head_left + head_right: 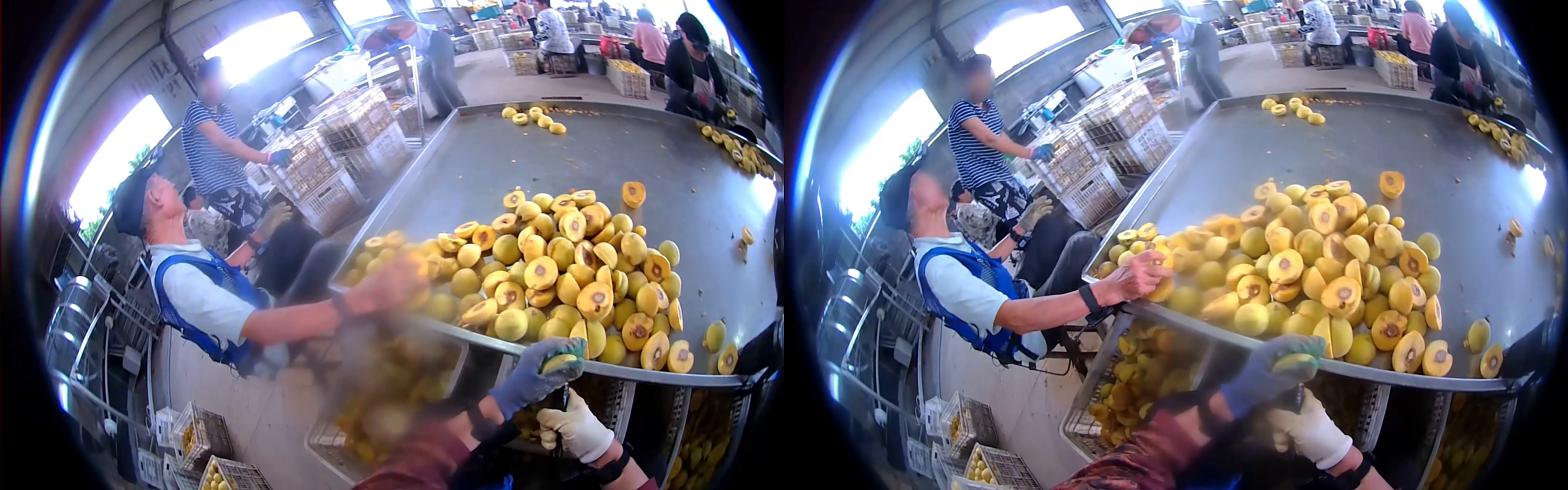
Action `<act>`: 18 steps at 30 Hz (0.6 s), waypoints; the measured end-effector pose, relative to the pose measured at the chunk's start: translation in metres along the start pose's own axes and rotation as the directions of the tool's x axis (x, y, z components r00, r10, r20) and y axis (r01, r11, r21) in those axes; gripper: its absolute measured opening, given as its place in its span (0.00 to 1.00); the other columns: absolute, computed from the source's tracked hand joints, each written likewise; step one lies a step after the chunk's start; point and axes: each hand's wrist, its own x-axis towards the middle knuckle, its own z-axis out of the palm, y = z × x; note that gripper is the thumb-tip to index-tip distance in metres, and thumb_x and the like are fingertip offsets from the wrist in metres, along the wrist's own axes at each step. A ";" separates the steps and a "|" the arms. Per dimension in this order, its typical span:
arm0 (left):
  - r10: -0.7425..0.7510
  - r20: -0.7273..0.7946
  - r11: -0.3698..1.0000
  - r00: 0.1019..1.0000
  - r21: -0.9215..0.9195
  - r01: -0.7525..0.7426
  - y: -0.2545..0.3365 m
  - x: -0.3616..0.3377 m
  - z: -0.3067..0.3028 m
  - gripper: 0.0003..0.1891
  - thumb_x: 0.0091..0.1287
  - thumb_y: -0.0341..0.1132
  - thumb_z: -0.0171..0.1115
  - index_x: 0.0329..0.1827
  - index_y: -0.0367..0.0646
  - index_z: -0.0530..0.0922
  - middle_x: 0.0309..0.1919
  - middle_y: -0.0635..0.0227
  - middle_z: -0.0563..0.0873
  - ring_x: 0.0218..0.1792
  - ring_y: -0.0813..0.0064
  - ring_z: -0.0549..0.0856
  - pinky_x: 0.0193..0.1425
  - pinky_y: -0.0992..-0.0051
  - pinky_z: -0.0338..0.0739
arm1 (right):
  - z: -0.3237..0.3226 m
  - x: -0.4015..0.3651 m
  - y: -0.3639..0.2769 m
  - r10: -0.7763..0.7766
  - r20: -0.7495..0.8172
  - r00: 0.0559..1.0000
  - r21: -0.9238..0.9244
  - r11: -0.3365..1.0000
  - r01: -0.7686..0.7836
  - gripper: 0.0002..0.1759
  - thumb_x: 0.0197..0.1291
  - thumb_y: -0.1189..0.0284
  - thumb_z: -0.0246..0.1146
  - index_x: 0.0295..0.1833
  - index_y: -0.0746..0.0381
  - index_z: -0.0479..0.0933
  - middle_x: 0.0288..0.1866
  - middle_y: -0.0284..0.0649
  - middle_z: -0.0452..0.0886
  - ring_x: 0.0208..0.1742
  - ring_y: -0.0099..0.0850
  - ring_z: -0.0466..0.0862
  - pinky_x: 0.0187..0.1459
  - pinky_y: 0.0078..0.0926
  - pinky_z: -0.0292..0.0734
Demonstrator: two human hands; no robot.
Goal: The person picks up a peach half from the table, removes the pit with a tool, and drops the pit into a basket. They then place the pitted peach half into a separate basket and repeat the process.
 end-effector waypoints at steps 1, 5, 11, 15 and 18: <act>0.054 0.000 0.975 0.999 0.215 -0.053 0.009 -0.001 0.000 0.21 0.58 0.28 0.74 0.54 0.37 0.77 0.51 0.60 0.84 0.53 0.68 0.83 0.58 0.70 0.77 | -0.001 -0.002 -0.003 0.027 0.074 0.997 0.111 0.993 -0.036 0.17 0.59 0.84 0.59 0.50 0.56 0.65 0.22 0.32 0.67 0.17 0.24 0.68 0.21 0.25 0.66; 0.009 0.055 0.960 0.998 0.278 -0.025 0.026 0.004 -0.001 0.18 0.64 0.32 0.70 0.55 0.38 0.79 0.53 0.61 0.83 0.59 0.71 0.80 0.64 0.71 0.74 | 0.010 -0.004 -0.007 0.014 0.045 0.999 0.117 0.993 -0.019 0.16 0.60 0.86 0.56 0.47 0.55 0.66 0.21 0.31 0.64 0.16 0.22 0.63 0.20 0.24 0.59; -0.163 0.092 0.982 0.982 0.113 0.152 0.035 0.007 -0.002 0.17 0.64 0.32 0.70 0.54 0.36 0.80 0.47 0.65 0.86 0.49 0.77 0.83 0.55 0.74 0.79 | 0.008 -0.004 -0.007 0.049 0.109 0.993 0.179 0.982 -0.068 0.14 0.61 0.84 0.57 0.47 0.56 0.66 0.21 0.31 0.65 0.17 0.23 0.64 0.20 0.23 0.59; -0.253 0.194 0.964 0.948 0.134 0.230 0.032 0.011 -0.006 0.20 0.56 0.27 0.76 0.51 0.38 0.79 0.49 0.63 0.86 0.50 0.77 0.82 0.58 0.71 0.78 | -0.002 -0.005 -0.001 0.099 0.196 0.976 0.220 0.965 -0.142 0.12 0.62 0.81 0.57 0.49 0.57 0.67 0.20 0.31 0.66 0.17 0.24 0.67 0.21 0.21 0.63; -0.214 0.189 0.975 0.958 -0.021 0.221 0.040 0.009 -0.005 0.18 0.55 0.25 0.76 0.48 0.38 0.79 0.48 0.64 0.86 0.50 0.77 0.82 0.57 0.73 0.79 | 0.012 -0.012 -0.009 -0.026 0.059 0.998 -0.051 0.998 0.029 0.09 0.64 0.79 0.57 0.49 0.58 0.69 0.19 0.31 0.67 0.18 0.22 0.68 0.21 0.20 0.63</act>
